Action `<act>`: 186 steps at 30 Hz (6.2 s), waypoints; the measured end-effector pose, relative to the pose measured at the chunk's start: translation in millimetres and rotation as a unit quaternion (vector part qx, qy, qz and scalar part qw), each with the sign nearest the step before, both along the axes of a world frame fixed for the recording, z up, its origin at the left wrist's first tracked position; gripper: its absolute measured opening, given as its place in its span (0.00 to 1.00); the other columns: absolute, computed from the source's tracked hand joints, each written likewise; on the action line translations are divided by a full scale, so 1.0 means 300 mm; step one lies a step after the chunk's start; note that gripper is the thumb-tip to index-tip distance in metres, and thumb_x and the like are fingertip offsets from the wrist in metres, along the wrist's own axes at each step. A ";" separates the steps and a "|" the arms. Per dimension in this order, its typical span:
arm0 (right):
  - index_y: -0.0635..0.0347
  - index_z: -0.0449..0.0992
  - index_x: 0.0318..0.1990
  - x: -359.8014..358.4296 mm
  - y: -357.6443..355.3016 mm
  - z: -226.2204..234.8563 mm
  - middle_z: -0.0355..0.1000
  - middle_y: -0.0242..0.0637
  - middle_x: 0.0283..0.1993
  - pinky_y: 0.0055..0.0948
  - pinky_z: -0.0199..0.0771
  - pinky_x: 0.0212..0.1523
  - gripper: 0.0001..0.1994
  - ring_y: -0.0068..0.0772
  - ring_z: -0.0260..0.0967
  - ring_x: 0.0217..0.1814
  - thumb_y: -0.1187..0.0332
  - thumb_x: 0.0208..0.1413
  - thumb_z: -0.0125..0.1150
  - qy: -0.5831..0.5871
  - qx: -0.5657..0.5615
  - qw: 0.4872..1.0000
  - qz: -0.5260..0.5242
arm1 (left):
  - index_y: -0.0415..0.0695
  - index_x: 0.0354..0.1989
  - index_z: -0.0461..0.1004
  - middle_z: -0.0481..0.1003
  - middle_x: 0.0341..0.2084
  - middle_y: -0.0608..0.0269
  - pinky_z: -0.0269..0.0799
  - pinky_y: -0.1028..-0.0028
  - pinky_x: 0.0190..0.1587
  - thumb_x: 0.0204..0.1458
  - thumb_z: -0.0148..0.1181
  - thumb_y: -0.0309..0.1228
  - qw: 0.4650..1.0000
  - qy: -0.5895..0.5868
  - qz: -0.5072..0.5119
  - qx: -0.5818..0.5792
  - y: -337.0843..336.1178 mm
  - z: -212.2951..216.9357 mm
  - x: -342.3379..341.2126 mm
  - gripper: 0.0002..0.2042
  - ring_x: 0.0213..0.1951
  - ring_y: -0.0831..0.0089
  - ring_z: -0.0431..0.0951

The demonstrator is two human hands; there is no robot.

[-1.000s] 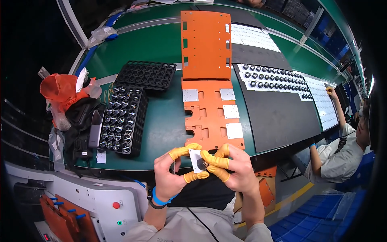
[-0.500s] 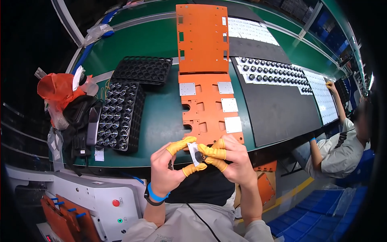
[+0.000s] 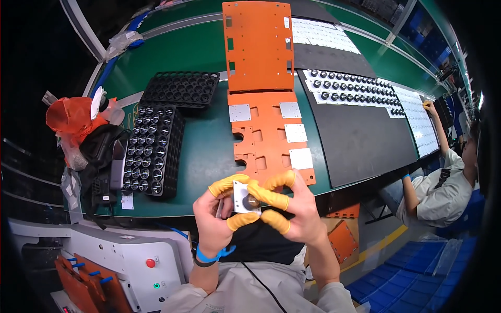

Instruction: The recorder is assembling small electronic components into a fixture on an industrial assembly line, placing them into specific slots.

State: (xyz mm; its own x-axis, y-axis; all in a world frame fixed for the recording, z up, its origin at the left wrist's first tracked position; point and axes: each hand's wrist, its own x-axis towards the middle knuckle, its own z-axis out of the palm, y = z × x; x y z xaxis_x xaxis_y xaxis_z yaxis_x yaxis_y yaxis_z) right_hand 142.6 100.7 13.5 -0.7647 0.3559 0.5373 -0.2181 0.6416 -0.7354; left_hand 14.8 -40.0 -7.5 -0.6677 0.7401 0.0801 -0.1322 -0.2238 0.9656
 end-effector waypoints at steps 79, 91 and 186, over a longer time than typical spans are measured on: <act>0.62 0.80 0.57 -0.043 -0.353 0.100 0.75 0.35 0.34 0.34 0.75 0.32 0.25 0.42 0.74 0.32 0.56 0.56 0.71 0.162 -0.013 0.929 0.332 | 0.39 0.36 0.84 0.81 0.25 0.50 0.74 0.64 0.32 0.56 0.67 0.42 0.893 0.298 0.066 -0.330 0.262 -0.049 -0.299 0.16 0.30 0.53 0.83; 0.65 0.77 0.50 -0.504 -0.148 0.149 0.71 0.45 0.41 0.42 0.72 0.45 0.18 0.50 0.70 0.45 0.70 0.51 0.70 -0.134 0.193 0.972 -0.007 | 0.46 0.41 0.75 0.77 0.36 0.56 0.78 0.58 0.46 0.52 0.67 0.43 0.970 -0.080 0.011 0.231 0.245 -0.310 -0.307 0.16 0.43 0.55 0.80; 0.71 0.63 0.52 -0.088 -0.088 -0.052 0.74 0.39 0.33 0.18 0.71 0.29 0.23 0.23 0.73 0.28 0.67 0.58 0.69 0.217 -0.208 0.942 -0.153 | 0.48 0.80 0.30 0.49 0.75 0.56 0.50 0.66 0.73 0.66 0.56 0.40 0.919 -0.273 -0.207 0.196 0.065 0.043 0.162 0.44 0.74 0.65 0.55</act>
